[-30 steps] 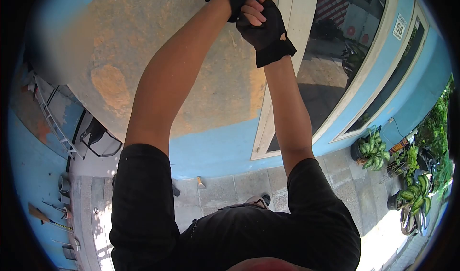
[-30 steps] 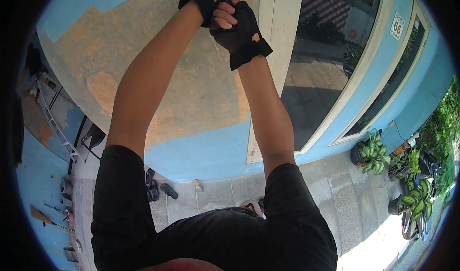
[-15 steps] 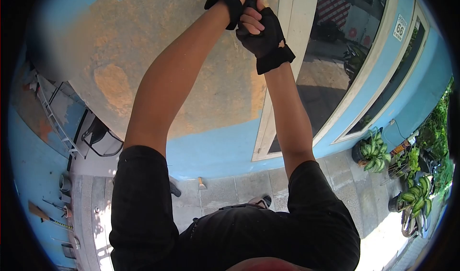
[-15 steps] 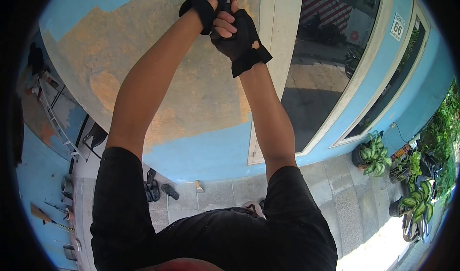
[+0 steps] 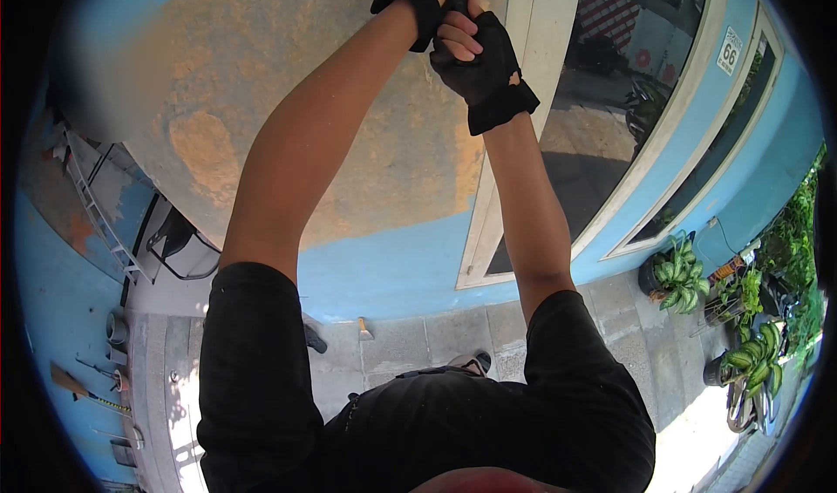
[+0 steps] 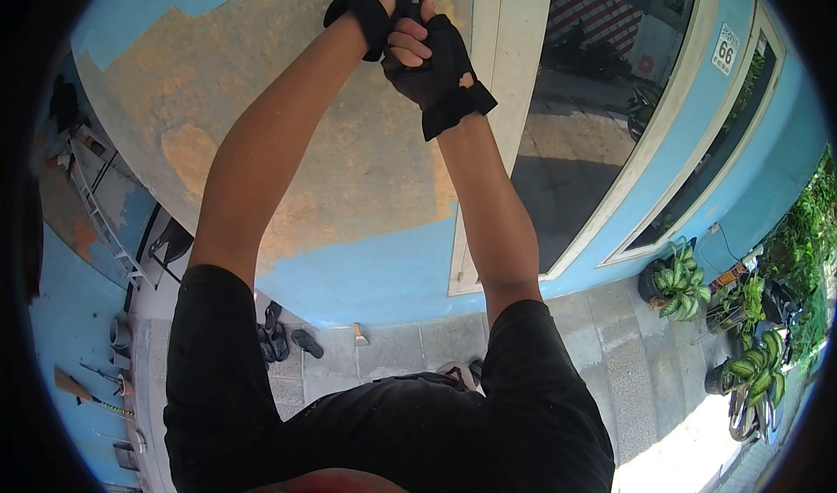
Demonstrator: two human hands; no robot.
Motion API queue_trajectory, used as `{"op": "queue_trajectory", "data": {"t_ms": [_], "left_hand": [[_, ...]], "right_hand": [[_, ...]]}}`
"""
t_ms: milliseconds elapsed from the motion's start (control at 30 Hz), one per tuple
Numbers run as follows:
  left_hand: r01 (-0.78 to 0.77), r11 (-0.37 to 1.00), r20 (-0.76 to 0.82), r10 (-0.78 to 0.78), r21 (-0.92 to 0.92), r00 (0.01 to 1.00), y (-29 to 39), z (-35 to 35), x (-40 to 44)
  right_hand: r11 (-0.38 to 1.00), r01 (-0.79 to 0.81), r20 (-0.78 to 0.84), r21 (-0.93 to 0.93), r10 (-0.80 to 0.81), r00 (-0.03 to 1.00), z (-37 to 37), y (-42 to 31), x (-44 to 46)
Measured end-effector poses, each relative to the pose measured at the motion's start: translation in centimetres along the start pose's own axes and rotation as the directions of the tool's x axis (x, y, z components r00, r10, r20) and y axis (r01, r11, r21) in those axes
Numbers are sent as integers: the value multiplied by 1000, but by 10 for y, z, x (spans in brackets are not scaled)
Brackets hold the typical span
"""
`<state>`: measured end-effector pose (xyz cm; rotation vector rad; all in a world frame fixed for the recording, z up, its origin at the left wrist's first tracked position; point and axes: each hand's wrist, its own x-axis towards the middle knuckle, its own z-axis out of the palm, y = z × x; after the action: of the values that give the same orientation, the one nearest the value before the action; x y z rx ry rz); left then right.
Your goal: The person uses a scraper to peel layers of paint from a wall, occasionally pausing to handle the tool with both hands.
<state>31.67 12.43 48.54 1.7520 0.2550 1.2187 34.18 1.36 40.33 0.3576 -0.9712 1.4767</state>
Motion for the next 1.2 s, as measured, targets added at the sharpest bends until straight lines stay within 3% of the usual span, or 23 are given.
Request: {"op": "queue_trajectory", "data": {"t_ms": [33,100,133,233,267,300,367,400,567,600,733,800,833,867,900,933,967,1033,1067,1100,1133,1167,1200], "left_hand": [[-13,1000,1,13,2,1000,24,-3,-12],[333,933,203,-304,-133,931,84,-7,-61],[236,959,172,-208,-159,963,75,-3,-50],[172,967,179,-138,-190,974,11,3,-2],[265,861,348,-111,-434,931,-5,2,7],[255,865,348,-100,-433,932,17,0,-4],[345,926,243,-303,-155,922,67,-7,-63],[354,922,241,-312,-157,919,58,-7,-63],[72,988,35,-68,-137,997,16,5,-7],[162,951,197,-112,-262,974,22,6,-11],[203,909,163,-152,-364,975,46,9,-58],[414,902,166,-392,-124,905,37,1,-99],[101,985,140,-121,139,983,-23,0,-83],[108,991,239,-125,84,963,-46,-7,-114],[235,971,319,-208,-48,925,-65,-13,-149],[282,958,362,-247,-47,899,-87,-20,-184],[431,901,399,-378,-49,836,-116,-25,-212],[610,706,594,-331,-360,734,-213,-28,-268],[618,633,524,-365,-466,769,-274,-13,-306],[604,556,452,-402,-570,796,-311,2,-335],[603,556,451,-401,-572,797,-304,-1,-350],[671,440,510,-438,-597,740,-285,-5,-364],[726,312,569,-463,-613,679,-260,-8,-377]], "right_hand": [[1000,0,11,-6,1,1000,2,-6,8],[997,-31,-33,76,33,999,9,-18,19],[996,-18,-33,87,21,999,14,-15,18],[1000,-6,-53,17,7,999,8,-4,1],[1000,-25,-12,5,26,1000,2,-7,3],[1000,-27,-2,-1,27,1000,5,-10,8],[990,-15,-105,137,29,994,7,-4,2],[990,-15,-114,143,32,993,7,0,-3],[998,-29,32,-62,31,999,3,-11,3],[997,-22,35,-67,24,999,5,-17,5],[1000,-5,-75,-25,3,997,8,-25,-1],[997,35,-209,-70,-49,977,-9,-16,-30],[973,40,-317,-229,-113,942,-4,-2,-53],[918,29,-382,-395,-193,904,-17,9,-81],[877,-48,-535,-479,-248,808,-1,27,-106],[802,-107,-598,-588,-341,725,-6,43,-131],[685,-202,-638,-700,-472,609,-13,65,-153],[491,-501,-699,-713,-545,462,-34,108,-190],[-9,-638,-466,-770,-676,572,-61,133,-214],[-248,-514,-258,-821,-642,722,-89,151,-236],[-162,-646,-389,-746,-681,620,-94,161,-250],[-66,-760,-508,-647,-706,494,-97,169,-262],[-67,-764,-511,-642,-704,492,-117,170,-281]]}}
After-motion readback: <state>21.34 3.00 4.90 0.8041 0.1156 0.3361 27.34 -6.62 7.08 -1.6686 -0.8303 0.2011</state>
